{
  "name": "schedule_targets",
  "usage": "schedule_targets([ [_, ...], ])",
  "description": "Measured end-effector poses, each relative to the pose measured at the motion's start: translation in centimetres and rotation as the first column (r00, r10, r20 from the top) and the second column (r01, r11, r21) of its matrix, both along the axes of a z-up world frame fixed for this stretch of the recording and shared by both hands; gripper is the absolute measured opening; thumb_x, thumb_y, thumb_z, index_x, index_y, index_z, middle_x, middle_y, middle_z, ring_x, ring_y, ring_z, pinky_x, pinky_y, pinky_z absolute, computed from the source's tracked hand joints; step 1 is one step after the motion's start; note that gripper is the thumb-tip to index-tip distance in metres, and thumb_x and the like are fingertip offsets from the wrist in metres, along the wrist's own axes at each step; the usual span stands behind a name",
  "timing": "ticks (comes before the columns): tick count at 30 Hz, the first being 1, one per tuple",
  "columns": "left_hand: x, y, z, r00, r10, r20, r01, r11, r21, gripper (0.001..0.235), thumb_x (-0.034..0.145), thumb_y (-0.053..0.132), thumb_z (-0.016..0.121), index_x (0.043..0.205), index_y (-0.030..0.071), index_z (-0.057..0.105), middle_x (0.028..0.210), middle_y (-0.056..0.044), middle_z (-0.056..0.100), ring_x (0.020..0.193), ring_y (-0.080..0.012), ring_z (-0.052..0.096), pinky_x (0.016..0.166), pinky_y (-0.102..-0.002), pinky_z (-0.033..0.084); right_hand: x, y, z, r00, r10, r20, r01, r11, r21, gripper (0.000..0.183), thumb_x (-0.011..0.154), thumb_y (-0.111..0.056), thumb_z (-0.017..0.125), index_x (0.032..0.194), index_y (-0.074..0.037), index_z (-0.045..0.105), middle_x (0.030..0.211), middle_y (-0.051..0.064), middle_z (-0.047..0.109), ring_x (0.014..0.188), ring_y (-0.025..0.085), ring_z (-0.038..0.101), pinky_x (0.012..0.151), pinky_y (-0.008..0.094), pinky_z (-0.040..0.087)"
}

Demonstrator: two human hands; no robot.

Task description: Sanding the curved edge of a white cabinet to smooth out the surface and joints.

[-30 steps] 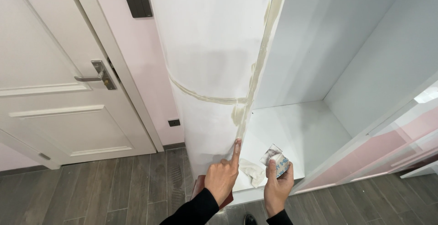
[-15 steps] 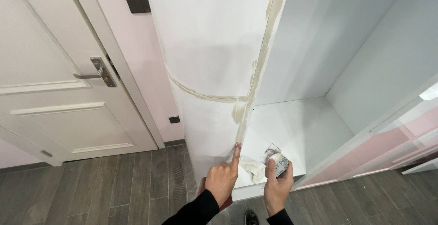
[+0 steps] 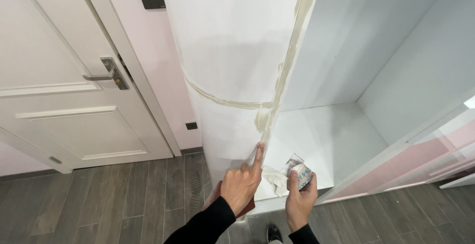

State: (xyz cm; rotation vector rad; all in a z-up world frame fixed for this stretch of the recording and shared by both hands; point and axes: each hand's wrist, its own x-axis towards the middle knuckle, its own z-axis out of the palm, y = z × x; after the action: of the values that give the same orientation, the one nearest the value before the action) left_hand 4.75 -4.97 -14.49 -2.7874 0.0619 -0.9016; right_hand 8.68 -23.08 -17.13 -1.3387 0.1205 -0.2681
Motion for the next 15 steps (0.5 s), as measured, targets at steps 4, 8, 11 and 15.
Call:
schedule_targets([
  [4,0.1,-0.5,0.7,1.0,-0.002,-0.014,0.001,0.998,-0.07,0.089,0.119,0.027,0.065,0.191,0.008,0.016,0.061,0.004,0.044,0.04,-0.0115,0.034,0.037,-0.035,0.038,0.2,0.1,0.0,1.0,0.001,-0.01,-0.001,1.0,-0.009,0.022,0.115,-0.023,0.077,0.127,-0.007,0.069,0.114,0.008,0.077,0.106,0.018,0.073,0.092,0.039,0.069],
  [8,0.3,-0.3,-0.9,1.0,0.026,-0.012,-0.026,0.998,-0.062,0.089,0.115,0.026,0.068,0.19,0.008,0.022,0.058,0.005,0.044,0.04,-0.0108,0.036,0.038,-0.035,0.038,0.4,-0.1,0.1,0.995,-0.016,0.101,0.022,0.998,-0.055,0.019,0.118,-0.023,0.075,0.116,-0.008,0.064,0.092,0.003,0.064,0.077,0.014,0.061,0.069,0.033,0.057],
  [11,-0.3,0.1,-2.6,0.999,0.014,-0.052,-0.016,0.999,-0.041,0.096,0.107,0.012,0.069,0.19,0.007,0.021,0.059,0.005,0.046,0.041,-0.011,0.036,0.037,-0.035,0.038,0.1,-0.4,1.3,0.991,-0.014,0.133,0.02,0.999,-0.048,0.016,0.12,-0.02,0.073,0.114,-0.01,0.063,0.088,0.002,0.063,0.071,0.014,0.061,0.068,0.032,0.055],
  [15,-0.6,1.0,-7.0,0.993,-0.014,-0.116,0.014,1.0,0.005,0.106,0.096,-0.005,0.073,0.189,0.007,0.024,0.057,0.007,0.041,0.042,-0.0093,0.035,0.038,-0.034,0.037,0.2,-0.8,1.5,0.991,-0.003,0.132,-0.001,1.0,0.025,0.013,0.12,-0.016,0.073,0.117,-0.01,0.062,0.091,0.003,0.064,0.071,0.015,0.06,0.067,0.033,0.056],
])
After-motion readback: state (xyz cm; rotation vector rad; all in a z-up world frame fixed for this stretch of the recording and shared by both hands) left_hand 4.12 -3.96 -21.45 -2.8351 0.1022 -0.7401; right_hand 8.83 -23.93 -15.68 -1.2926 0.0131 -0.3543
